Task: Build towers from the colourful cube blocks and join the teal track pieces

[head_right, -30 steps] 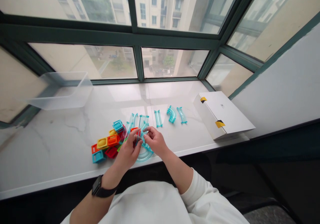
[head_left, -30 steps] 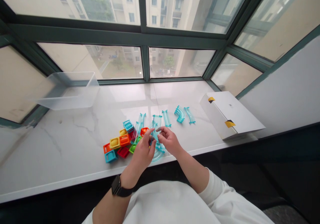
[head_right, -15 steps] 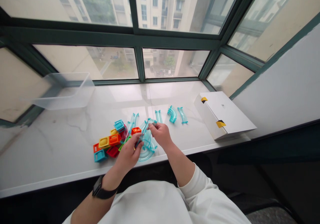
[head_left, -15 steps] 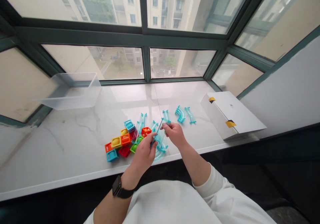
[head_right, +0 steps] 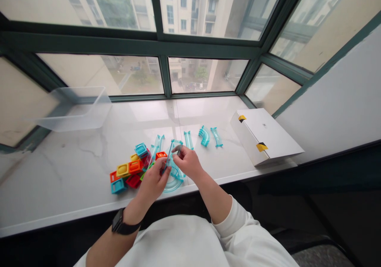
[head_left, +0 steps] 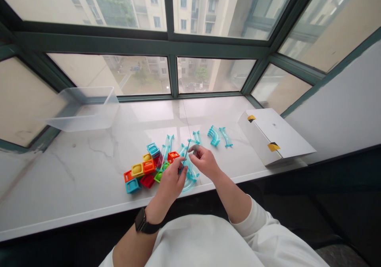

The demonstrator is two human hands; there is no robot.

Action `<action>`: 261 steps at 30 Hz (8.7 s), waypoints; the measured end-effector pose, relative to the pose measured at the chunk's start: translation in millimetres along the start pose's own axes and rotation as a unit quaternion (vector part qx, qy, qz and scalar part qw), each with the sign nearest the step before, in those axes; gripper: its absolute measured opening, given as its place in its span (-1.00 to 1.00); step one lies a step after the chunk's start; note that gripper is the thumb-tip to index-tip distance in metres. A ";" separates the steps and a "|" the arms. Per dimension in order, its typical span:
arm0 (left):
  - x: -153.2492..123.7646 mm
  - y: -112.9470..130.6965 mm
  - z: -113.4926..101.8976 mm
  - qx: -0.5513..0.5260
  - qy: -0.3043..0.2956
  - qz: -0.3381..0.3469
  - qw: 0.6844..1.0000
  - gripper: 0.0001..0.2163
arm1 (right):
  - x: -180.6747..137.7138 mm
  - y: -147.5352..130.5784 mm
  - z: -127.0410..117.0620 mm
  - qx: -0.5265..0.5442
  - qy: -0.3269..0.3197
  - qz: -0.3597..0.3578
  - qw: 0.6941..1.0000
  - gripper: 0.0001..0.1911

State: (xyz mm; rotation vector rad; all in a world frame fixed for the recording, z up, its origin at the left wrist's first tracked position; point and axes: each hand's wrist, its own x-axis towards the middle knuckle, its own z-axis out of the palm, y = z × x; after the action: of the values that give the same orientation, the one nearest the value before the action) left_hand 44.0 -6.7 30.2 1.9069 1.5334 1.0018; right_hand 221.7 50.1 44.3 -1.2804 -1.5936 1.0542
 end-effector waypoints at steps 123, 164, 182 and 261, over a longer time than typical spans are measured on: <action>134.0 -33.6 107.3 0.262 -0.204 0.013 0.943 -0.70 | 38.4 177.1 -16.0 -0.207 0.149 -0.003 0.967 -0.74; -69.9 -50.7 -16.3 -0.023 -0.001 -0.070 0.997 -0.67 | -40.6 105.7 6.1 -0.187 -0.056 0.101 0.975 -0.79; -36.6 -43.5 6.1 -0.090 -0.031 -0.087 0.992 -0.67 | -39.9 96.1 8.7 0.003 0.040 0.154 0.987 -0.76; 30.1 3.9 -57.8 -0.254 0.043 -0.135 0.957 -0.61 | -53.8 12.9 23.6 0.119 0.022 -0.124 0.985 -0.71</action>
State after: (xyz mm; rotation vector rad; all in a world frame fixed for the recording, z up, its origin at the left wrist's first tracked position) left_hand 3.6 17.5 75.4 1.2784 1.3666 1.2201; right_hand 211.4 -3.8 19.7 -0.9124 -1.4985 1.0168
